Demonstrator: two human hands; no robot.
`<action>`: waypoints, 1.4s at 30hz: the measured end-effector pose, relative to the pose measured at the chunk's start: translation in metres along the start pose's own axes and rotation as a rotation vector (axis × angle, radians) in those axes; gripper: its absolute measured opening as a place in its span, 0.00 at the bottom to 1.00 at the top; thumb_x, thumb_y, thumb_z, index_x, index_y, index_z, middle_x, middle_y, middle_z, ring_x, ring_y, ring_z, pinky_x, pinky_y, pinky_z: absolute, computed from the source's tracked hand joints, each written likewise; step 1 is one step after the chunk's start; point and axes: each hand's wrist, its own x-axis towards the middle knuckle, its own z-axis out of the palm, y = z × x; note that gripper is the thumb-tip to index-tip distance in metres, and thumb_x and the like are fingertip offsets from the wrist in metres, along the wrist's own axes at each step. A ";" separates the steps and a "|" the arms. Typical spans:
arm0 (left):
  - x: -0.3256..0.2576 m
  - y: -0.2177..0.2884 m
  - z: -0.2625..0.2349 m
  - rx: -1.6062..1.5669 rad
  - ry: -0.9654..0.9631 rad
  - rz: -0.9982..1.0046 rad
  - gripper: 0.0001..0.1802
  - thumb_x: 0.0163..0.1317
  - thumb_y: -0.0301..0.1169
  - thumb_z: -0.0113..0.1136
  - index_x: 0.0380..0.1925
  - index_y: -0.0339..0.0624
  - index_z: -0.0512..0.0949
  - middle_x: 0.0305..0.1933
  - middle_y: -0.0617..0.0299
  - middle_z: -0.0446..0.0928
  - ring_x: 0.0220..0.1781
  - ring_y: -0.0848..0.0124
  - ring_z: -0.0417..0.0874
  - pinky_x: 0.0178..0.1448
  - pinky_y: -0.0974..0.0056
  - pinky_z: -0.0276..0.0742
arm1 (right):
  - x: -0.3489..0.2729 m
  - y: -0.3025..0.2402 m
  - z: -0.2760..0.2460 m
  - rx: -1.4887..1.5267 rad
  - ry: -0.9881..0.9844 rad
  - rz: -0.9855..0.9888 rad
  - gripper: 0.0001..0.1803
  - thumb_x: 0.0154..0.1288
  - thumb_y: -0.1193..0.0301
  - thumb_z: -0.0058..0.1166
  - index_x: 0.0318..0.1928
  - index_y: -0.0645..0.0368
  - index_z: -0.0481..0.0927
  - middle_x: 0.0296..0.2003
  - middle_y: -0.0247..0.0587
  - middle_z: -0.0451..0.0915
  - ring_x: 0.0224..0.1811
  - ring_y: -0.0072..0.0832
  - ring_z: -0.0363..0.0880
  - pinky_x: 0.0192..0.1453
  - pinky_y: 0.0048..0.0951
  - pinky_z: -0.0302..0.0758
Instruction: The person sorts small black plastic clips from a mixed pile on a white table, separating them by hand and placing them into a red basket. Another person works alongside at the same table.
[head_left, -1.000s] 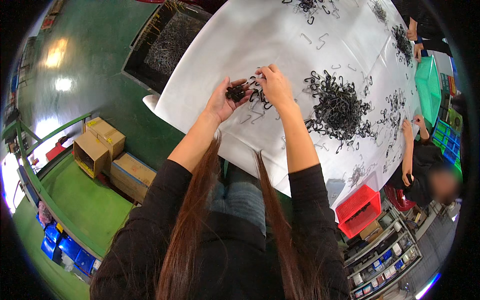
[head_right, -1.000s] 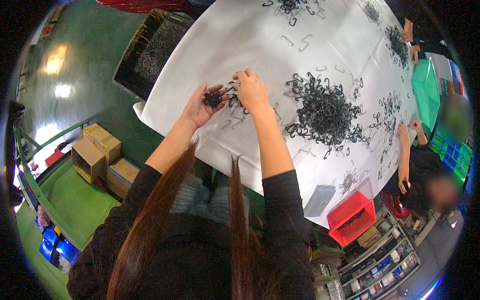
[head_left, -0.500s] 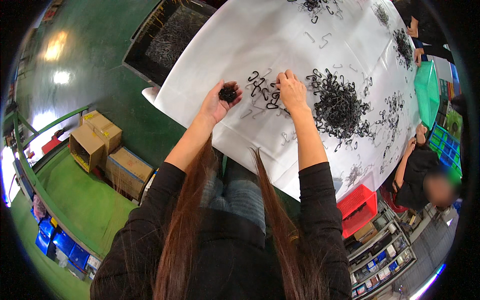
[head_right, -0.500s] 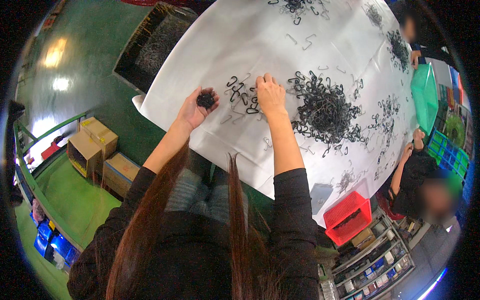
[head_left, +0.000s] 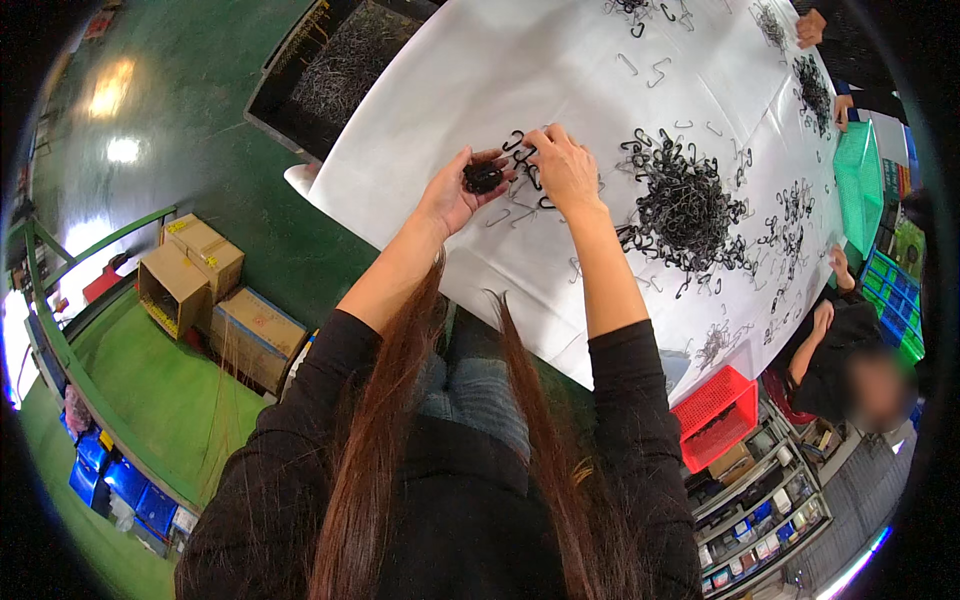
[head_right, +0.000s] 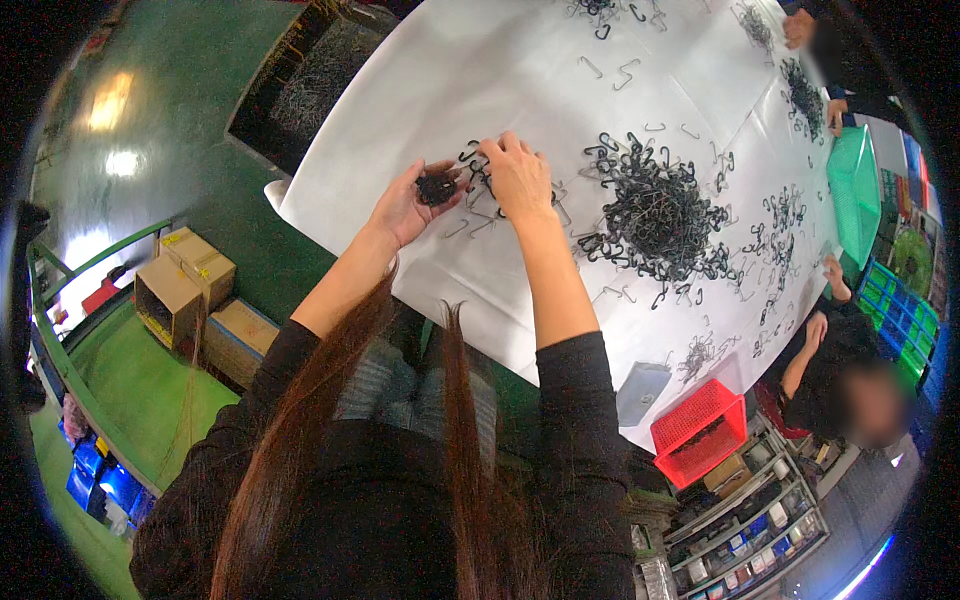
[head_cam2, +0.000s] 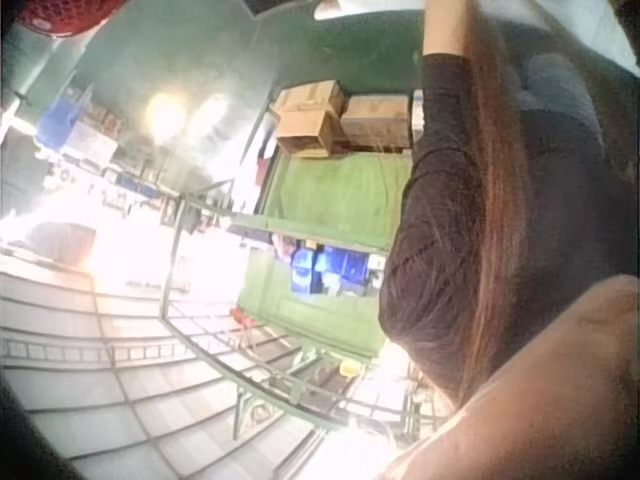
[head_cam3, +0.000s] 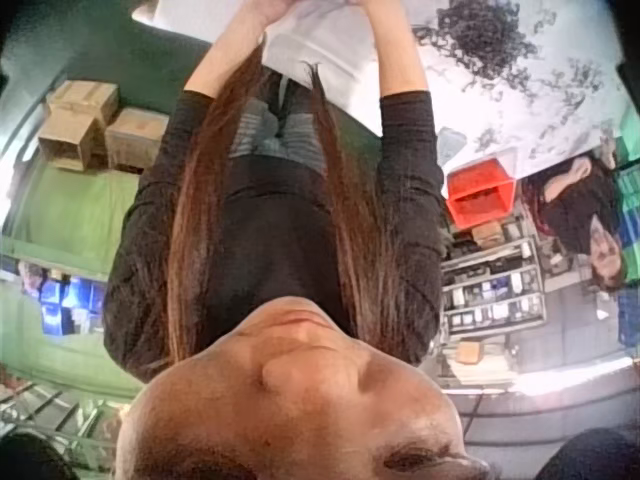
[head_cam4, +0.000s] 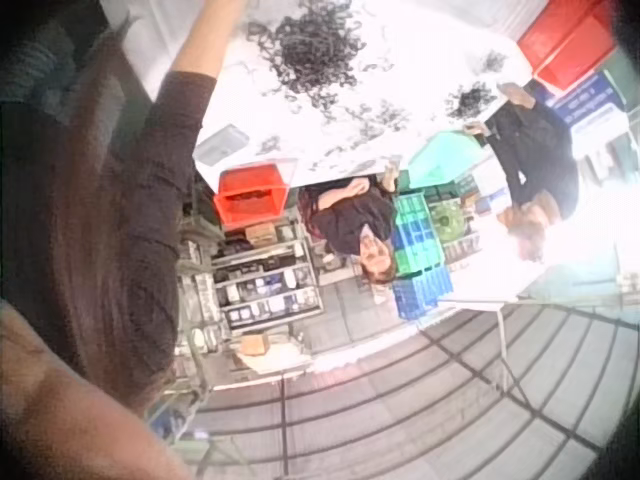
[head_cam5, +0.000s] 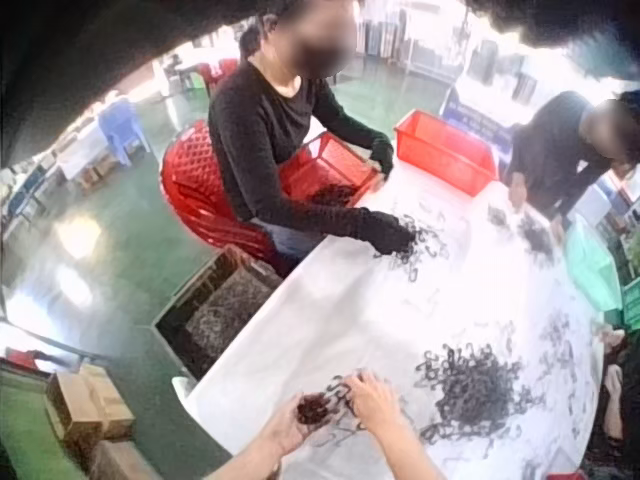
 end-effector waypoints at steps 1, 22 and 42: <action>-0.001 0.001 -0.002 0.009 0.010 0.001 0.26 0.72 0.45 0.35 0.53 0.32 0.70 0.52 0.51 0.74 0.54 0.57 0.77 0.57 0.57 0.77 | 0.002 0.002 0.003 -0.035 -0.010 -0.003 0.10 0.58 0.68 0.57 0.40 0.55 0.75 0.39 0.38 0.76 0.41 0.39 0.78 0.44 0.41 0.71; -0.017 0.015 -0.026 -0.083 0.104 0.026 0.24 0.70 0.44 0.42 0.49 0.32 0.72 0.50 0.49 0.75 0.51 0.56 0.78 0.55 0.56 0.78 | 0.020 -0.004 -0.003 -0.093 -0.050 -0.048 0.05 0.59 0.68 0.55 0.32 0.55 0.77 0.36 0.37 0.76 0.39 0.40 0.78 0.39 0.39 0.72; -0.027 0.020 -0.042 -0.177 0.139 0.076 0.20 0.69 0.42 0.45 0.44 0.34 0.74 0.44 0.51 0.76 0.48 0.57 0.78 0.54 0.54 0.78 | -0.048 -0.044 0.028 0.231 0.166 0.305 0.08 0.58 0.67 0.57 0.38 0.53 0.76 0.36 0.39 0.76 0.34 0.44 0.78 0.36 0.42 0.73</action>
